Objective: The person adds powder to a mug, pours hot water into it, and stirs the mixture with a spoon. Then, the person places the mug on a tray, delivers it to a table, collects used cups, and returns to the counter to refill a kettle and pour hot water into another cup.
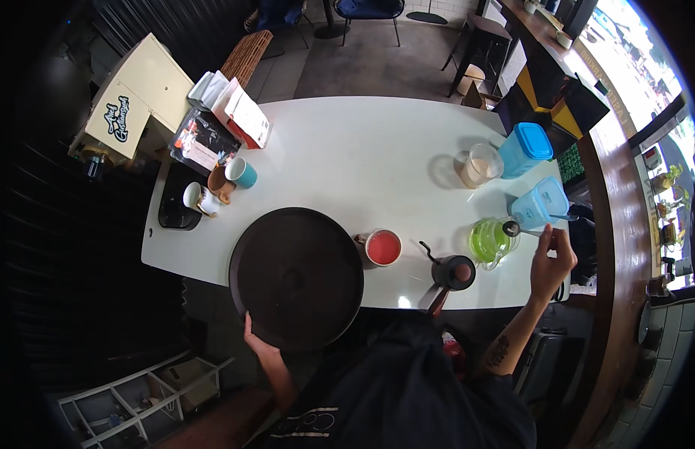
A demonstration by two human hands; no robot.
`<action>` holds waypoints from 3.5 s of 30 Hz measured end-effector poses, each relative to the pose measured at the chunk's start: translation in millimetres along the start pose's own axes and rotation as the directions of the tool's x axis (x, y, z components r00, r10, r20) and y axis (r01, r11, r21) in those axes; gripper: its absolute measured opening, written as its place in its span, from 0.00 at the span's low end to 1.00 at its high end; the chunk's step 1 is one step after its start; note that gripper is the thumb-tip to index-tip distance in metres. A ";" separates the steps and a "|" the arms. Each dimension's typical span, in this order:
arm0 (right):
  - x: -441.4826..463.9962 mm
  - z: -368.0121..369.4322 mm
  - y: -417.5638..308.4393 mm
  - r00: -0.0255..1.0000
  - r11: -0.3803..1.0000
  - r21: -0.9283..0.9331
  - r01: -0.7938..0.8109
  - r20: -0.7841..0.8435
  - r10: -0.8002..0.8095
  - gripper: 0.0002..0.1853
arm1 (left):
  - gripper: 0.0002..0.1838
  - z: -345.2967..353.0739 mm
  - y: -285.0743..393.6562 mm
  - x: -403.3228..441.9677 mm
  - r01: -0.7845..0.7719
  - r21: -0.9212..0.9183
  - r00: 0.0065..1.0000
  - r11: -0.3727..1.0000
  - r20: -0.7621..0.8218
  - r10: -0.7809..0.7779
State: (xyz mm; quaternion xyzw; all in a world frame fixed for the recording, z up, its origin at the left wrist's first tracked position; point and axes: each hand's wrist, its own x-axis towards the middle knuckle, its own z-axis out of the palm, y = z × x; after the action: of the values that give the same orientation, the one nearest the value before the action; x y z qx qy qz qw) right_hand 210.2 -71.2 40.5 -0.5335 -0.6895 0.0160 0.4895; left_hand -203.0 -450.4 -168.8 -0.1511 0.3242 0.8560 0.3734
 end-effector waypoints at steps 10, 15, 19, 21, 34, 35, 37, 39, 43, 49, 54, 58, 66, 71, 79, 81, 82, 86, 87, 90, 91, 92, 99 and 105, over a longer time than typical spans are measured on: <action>-54.0 69.1 -50.6 0.882 0.878 0.380 -0.291 0.463 0.092 0.09 | 0.23 4.4 -5.6 -1.7 -0.010 0.005 1.000 1.000 -0.009 0.010; -83.8 109.1 -70.9 0.843 0.859 0.475 -0.193 0.528 -0.103 0.04 | 0.23 2.7 -7.6 -7.9 -0.122 -0.003 0.984 0.992 -0.133 0.121; -86.7 119.7 -71.9 0.829 0.867 0.477 -0.148 0.538 -0.154 0.05 | 0.24 6.7 -17.6 -15.4 -0.227 -0.031 0.962 0.974 -0.164 0.219; -89.7 125.7 -67.4 0.817 0.865 0.468 -0.181 0.561 -0.132 0.05 | 0.24 9.0 -23.4 -17.8 -0.232 -0.053 0.965 0.971 -0.141 0.223; -99.2 116.4 -72.0 0.768 0.885 0.362 -0.292 0.641 -0.009 0.05 | 0.23 0.5 -22.7 -12.8 -0.124 0.054 0.974 0.991 -0.185 0.131; -101.8 115.5 -71.7 0.778 0.879 0.358 -0.315 0.628 0.023 0.05 | 0.23 2.3 -22.9 -13.7 -0.119 0.049 0.975 0.992 -0.184 0.126; -103.9 109.9 -72.4 0.788 0.875 0.352 -0.332 0.614 0.051 0.06 | 0.23 5.8 -22.7 -16.7 -0.095 0.046 0.983 0.994 -0.154 0.101; -106.7 102.8 -75.2 0.743 0.874 0.343 -0.344 0.668 0.030 0.05 | 0.23 11.2 -22.7 -18.0 -0.087 0.045 0.982 0.995 -0.165 0.093; -122.9 101.0 -77.5 0.755 0.868 0.358 -0.343 0.655 0.029 0.04 | 0.22 -3.4 -21.5 -6.8 -0.133 0.153 0.955 0.979 -0.245 0.168; -133.9 95.4 -91.8 0.841 0.904 0.319 -0.285 0.536 0.076 0.04 | 0.22 3.4 -1.4 5.2 -0.075 0.111 0.985 0.991 -0.146 0.091; -140.5 100.6 -107.7 0.844 0.919 0.262 -0.295 0.522 0.122 0.05 | 0.22 18.2 28.1 26.6 0.008 0.163 0.983 0.987 -0.183 0.023; -146.0 99.4 -123.5 0.872 0.933 0.156 -0.323 0.432 0.230 0.06 | 0.23 -5.8 49.8 56.0 0.139 0.276 0.974 0.951 -0.214 -0.080; -184.3 104.5 -140.4 0.844 0.868 0.173 -0.466 0.380 0.378 0.09 | 0.29 19.6 69.9 69.2 0.043 0.491 0.997 0.870 -0.079 -0.005; -198.8 109.7 -134.6 0.854 0.843 0.220 -0.490 0.317 0.413 0.11 | 0.33 7.6 63.7 81.9 0.013 0.624 0.990 0.781 -0.119 0.079; -204.0 113.2 -149.1 0.825 0.796 0.232 -0.560 0.252 0.506 0.10 | 0.32 -6.3 65.9 113.8 0.083 0.630 0.985 0.772 -0.169 0.032; -204.5 114.4 -147.6 0.833 0.806 0.223 -0.548 0.231 0.502 0.09 | 0.31 -11.6 61.7 121.2 0.060 0.646 0.984 0.761 -0.168 0.065; -203.8 115.2 -146.9 0.843 0.819 0.214 -0.532 0.224 0.489 0.09 | 0.30 -14.5 59.8 124.7 0.055 0.610 0.985 0.790 -0.164 0.058; -199.1 111.2 -155.3 0.856 0.850 0.189 -0.492 0.286 0.431 0.09 | 0.29 -21.6 55.0 134.1 0.014 0.557 0.988 0.830 -0.136 0.075; -199.7 111.1 -155.5 0.855 0.849 0.189 -0.494 0.282 0.435 0.09 | 0.29 -20.1 55.1 133.4 0.015 0.560 0.988 0.828 -0.133 0.073; -200.3 110.3 -155.6 0.836 0.816 0.217 -0.536 0.274 0.476 0.09 | 0.29 -11.7 55.8 128.4 0.044 0.544 0.989 0.838 -0.140 0.039; -199.1 109.7 -156.3 0.838 0.817 0.216 -0.535 0.264 0.479 0.08 | 0.29 -8.6 56.5 127.0 0.046 0.555 0.987 0.831 -0.155 0.049; -198.4 109.1 -157.1 0.839 0.818 0.216 -0.534 0.253 0.481 0.08 | 0.29 -6.4 56.8 127.0 0.047 0.566 0.984 0.823 -0.169 0.060; -200.2 110.5 -157.7 0.836 0.807 0.250 -0.535 0.296 0.462 0.08 | 0.27 3.9 57.0 121.5 0.063 0.517 0.987 0.854 -0.159 0.024; -196.5 109.3 -149.6 0.848 0.828 0.213 -0.519 0.251 0.467 0.08 | 0.27 14.7 56.9 113.6 0.039 0.562 0.977 0.826 -0.195 0.086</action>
State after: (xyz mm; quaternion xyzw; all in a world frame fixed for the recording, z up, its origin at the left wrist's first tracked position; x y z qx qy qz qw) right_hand 17.2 -228.6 -64.3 -0.6173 -0.5618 0.2873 0.4699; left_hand -322.0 -408.2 -189.5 -0.1204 0.6016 0.7059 0.3539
